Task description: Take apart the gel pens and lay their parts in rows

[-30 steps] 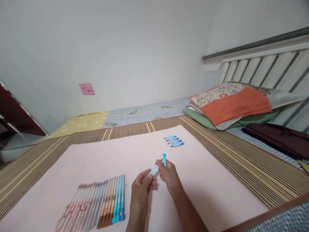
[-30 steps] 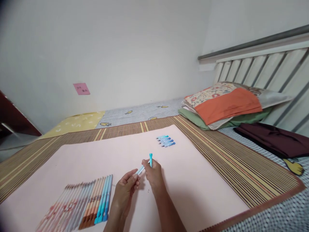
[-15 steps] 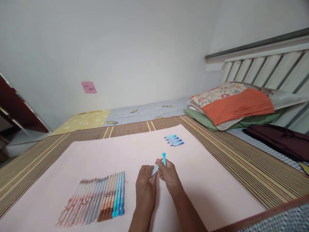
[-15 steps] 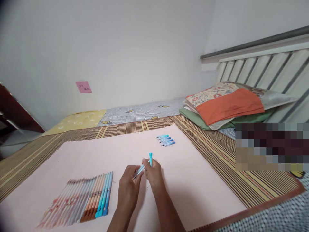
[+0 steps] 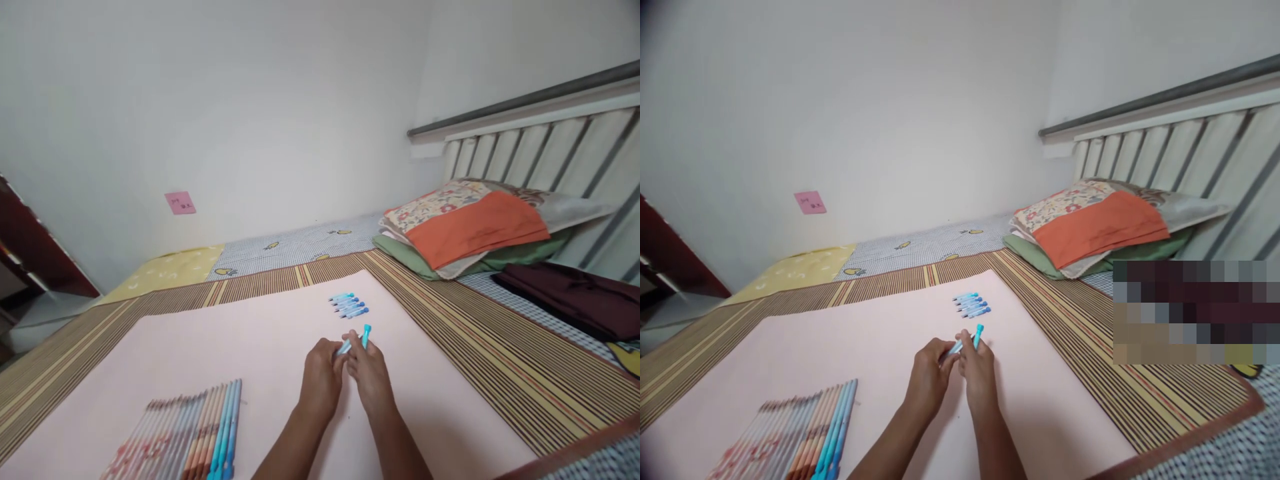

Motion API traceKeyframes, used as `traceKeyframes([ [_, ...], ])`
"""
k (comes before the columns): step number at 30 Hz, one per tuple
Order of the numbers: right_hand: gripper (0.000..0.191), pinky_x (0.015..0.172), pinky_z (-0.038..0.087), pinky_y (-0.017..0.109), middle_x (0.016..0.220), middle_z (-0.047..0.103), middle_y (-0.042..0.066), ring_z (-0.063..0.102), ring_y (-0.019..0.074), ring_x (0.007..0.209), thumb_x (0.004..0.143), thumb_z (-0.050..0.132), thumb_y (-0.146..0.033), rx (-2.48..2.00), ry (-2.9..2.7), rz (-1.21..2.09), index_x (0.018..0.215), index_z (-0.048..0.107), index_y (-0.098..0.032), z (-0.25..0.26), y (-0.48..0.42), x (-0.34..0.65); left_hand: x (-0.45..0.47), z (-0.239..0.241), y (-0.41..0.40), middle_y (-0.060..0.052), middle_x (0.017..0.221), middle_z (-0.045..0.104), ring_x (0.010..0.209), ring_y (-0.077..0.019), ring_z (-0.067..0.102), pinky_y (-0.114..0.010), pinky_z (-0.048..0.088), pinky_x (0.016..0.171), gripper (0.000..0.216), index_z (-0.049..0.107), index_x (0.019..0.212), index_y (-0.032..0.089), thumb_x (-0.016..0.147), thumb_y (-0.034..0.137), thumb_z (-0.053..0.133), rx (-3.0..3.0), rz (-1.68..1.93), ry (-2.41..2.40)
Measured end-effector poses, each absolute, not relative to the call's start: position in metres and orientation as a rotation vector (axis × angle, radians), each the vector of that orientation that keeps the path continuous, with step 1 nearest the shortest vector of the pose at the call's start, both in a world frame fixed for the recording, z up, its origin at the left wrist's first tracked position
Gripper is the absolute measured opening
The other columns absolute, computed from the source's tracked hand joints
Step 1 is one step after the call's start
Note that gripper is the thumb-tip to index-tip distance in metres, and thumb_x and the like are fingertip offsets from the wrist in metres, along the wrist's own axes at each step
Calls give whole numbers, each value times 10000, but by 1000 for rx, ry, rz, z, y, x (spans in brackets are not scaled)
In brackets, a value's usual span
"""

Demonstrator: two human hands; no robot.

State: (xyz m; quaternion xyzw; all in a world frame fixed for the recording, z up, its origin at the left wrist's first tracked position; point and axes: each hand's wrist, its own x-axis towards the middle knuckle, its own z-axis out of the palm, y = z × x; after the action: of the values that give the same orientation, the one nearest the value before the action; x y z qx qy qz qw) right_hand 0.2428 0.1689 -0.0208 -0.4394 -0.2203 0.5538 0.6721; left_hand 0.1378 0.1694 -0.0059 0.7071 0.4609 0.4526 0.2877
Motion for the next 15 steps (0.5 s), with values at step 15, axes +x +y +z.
traceKeyframes([
  [15,536,405,204,221,639,290,-101,238,72,476,829,696,-570,-747,-82,989,1204,641,-191,-26,179,304,213,-60,264,-114,957,661,949,-255,595,-365,453,852,187,676,853,161,875,31,542,2482,827,1437],
])
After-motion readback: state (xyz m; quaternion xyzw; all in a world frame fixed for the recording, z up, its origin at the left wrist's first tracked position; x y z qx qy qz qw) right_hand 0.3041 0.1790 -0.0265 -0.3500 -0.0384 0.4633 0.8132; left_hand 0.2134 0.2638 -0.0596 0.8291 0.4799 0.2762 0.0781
